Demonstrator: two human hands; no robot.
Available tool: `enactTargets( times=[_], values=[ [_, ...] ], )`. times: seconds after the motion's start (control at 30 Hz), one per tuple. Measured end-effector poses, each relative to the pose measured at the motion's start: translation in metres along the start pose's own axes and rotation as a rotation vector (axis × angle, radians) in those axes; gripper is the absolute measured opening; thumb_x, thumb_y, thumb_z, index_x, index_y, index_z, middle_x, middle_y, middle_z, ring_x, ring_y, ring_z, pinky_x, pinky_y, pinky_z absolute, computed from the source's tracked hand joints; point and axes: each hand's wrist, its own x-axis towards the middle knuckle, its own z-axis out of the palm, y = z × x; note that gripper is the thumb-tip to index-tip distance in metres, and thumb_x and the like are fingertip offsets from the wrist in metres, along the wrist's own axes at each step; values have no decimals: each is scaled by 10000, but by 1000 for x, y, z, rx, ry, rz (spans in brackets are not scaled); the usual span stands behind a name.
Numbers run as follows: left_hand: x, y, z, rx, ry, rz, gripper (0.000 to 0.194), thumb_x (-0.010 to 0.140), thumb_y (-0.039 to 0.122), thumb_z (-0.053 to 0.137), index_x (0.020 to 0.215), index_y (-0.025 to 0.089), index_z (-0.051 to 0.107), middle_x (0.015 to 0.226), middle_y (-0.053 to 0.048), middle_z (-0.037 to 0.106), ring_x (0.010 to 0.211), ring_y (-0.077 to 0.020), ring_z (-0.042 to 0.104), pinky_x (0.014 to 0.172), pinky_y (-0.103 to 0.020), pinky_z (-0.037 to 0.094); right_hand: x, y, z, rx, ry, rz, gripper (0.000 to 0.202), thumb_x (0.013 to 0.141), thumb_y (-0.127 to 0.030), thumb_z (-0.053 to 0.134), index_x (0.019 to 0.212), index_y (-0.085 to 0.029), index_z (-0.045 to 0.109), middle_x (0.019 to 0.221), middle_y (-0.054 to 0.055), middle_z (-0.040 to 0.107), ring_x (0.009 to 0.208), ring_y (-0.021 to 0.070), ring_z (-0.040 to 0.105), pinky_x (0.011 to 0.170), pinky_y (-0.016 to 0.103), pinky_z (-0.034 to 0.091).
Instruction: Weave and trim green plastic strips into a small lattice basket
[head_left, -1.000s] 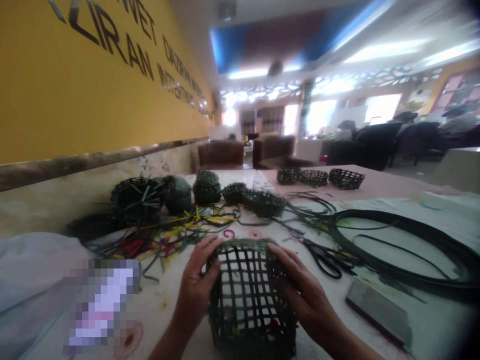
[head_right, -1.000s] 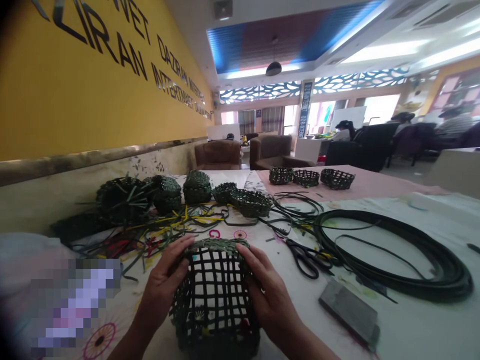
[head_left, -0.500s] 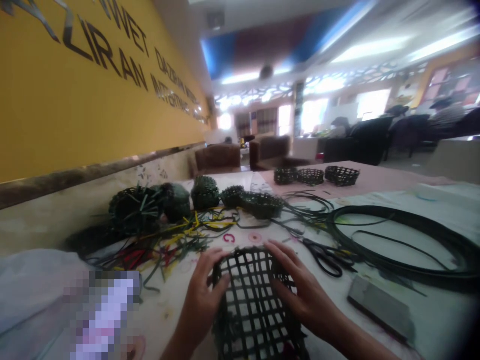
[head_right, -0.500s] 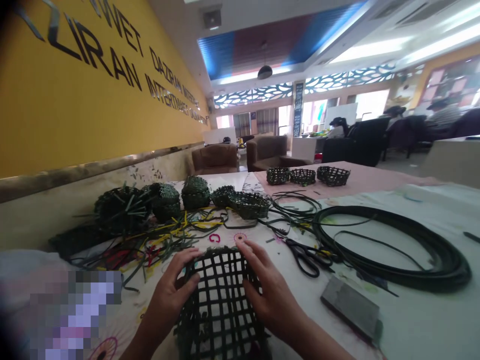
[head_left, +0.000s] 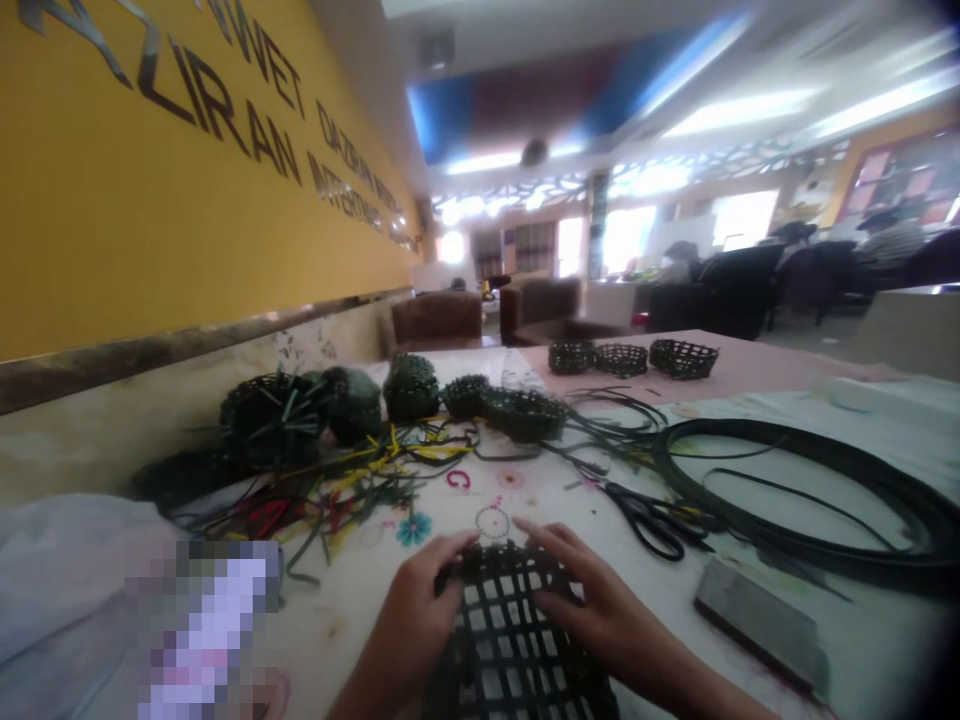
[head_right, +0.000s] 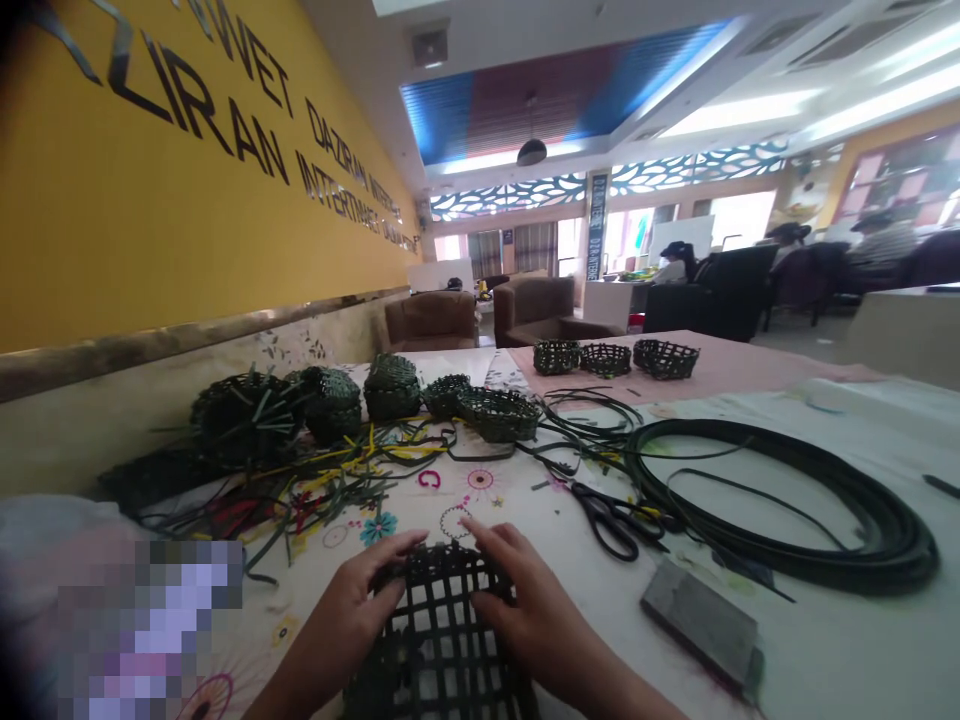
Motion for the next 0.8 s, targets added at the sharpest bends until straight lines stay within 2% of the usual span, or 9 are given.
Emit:
enactTargets(
  times=[0.17,0.37,0.47,0.57,0.63,0.7,0.8],
  values=[
    [11,-15,7,-103,-50,-72,508,672,93,446,1081,187,731,1090,-50,737,1038,-218,654,987,-362,456,6,6,1,-33,-59,38,355,839,-187,463,1076,-216,726,982,72,622,980,228,602,898,364,493],
    [21,-31,9,-122,-114,-143,459,593,87,430,907,172,755,936,-37,753,936,-211,665,908,-340,478,12,20,2,-22,-94,66,343,810,-143,455,901,-223,775,906,61,621,887,204,609,785,316,498],
    [23,-35,9,-123,-146,-175,439,611,93,438,909,170,750,925,-38,749,941,-212,658,918,-348,472,14,26,2,-37,-97,58,361,797,-118,448,881,-219,784,889,67,620,875,207,608,779,319,493],
    [22,-34,8,-98,-160,-183,460,646,101,459,1014,166,727,967,-53,739,932,-212,652,901,-345,474,15,24,0,-116,-110,45,383,798,-109,455,977,-214,777,929,78,641,917,217,609,837,337,478],
    [22,-28,7,-29,-152,-117,450,659,108,495,1050,174,708,1028,-63,720,966,-214,639,897,-328,465,15,20,-1,-184,-112,27,397,806,-106,455,1030,-218,763,953,82,656,950,225,606,863,345,467],
    [23,-21,6,95,-136,-33,390,661,123,544,1010,188,704,1054,-64,698,999,-219,619,891,-309,452,14,17,-1,-213,-107,5,390,821,-108,446,1021,-222,761,940,79,662,931,221,611,839,336,469],
    [25,-11,7,263,-130,-5,241,689,161,569,890,196,697,933,-46,698,884,-203,625,799,-283,445,13,15,0,-190,-112,-35,382,836,-105,440,1006,-229,759,928,69,668,899,207,620,808,313,470]
  ],
)
